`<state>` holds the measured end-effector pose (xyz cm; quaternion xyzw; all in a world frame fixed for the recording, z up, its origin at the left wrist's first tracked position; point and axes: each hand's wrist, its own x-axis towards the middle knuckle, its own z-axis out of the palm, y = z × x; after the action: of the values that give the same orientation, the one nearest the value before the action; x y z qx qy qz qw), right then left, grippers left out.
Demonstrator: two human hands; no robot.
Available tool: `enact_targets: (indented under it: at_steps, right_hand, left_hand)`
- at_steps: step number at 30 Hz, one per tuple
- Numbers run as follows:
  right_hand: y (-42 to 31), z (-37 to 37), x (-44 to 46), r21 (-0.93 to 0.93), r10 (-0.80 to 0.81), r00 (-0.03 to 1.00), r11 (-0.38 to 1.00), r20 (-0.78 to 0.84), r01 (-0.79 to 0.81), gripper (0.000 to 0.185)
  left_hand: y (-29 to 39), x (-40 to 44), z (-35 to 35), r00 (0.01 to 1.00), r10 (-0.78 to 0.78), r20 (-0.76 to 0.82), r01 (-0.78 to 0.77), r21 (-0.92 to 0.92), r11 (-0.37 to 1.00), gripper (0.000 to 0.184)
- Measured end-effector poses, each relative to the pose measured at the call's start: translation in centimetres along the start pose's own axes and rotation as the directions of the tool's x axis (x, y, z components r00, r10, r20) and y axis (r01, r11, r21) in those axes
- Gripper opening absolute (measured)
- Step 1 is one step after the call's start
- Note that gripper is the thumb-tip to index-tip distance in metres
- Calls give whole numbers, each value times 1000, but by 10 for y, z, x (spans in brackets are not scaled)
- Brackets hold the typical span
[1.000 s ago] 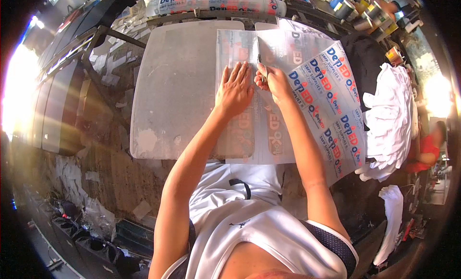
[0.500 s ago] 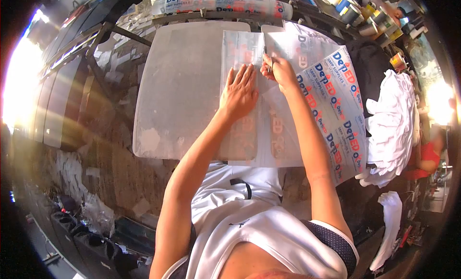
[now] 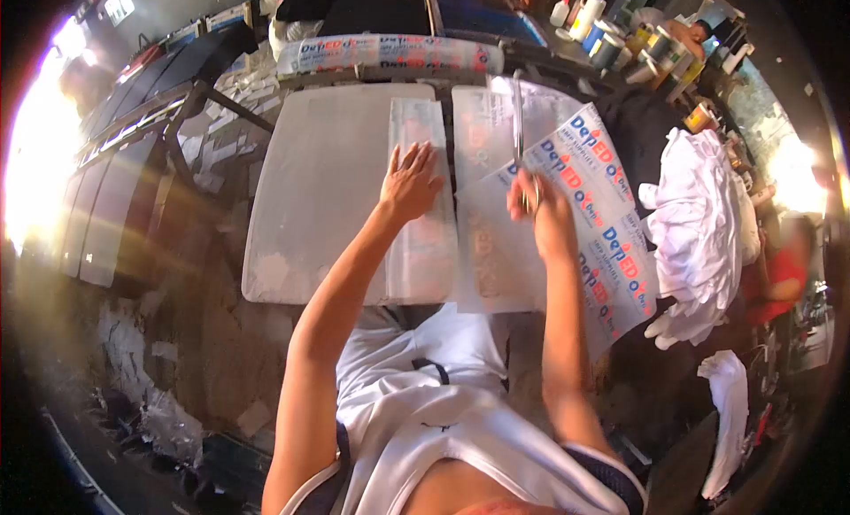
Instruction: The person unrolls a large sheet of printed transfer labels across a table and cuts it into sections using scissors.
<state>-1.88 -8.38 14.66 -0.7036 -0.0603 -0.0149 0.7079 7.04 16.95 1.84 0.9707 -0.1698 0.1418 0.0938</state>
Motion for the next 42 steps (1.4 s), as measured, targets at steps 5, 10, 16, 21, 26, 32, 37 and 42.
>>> enact_targets:
  at_steps: [5,10,16,21,26,32,37,42]
  right_hand:
    - [30,-29,-94,-36,129,991,991,-28,-130,37]
    - [50,-52,-159,-24,252,965,967,-67,-254,28]
    - [80,-56,-184,-133,85,971,984,-225,-117,26]
    - [78,-54,-175,-634,-253,922,774,-291,12,39]
    - [89,-66,-155,-861,-501,863,467,-70,201,51]
    - [80,-76,-149,-857,-520,853,421,41,298,45]
    - [86,-77,-142,-892,-587,808,332,59,306,35]
    - [48,-85,-126,-878,-668,741,391,-64,276,28]
  left_hand:
    - [-18,9,-6,998,30,46,-29,-30,999,67]
    - [-30,13,-9,996,7,94,-1,-62,998,67]
    - [-33,9,-4,999,31,25,-29,-92,995,63]
    - [-29,8,-7,998,43,-44,-49,-134,990,56]
    - [-10,9,-6,966,94,-240,-99,-10,995,42]
    - [44,18,-1,956,-282,-76,204,-519,830,16]
    - [49,28,12,912,-377,-162,316,-310,897,30]
    - [31,38,15,889,-446,107,368,-747,554,26]
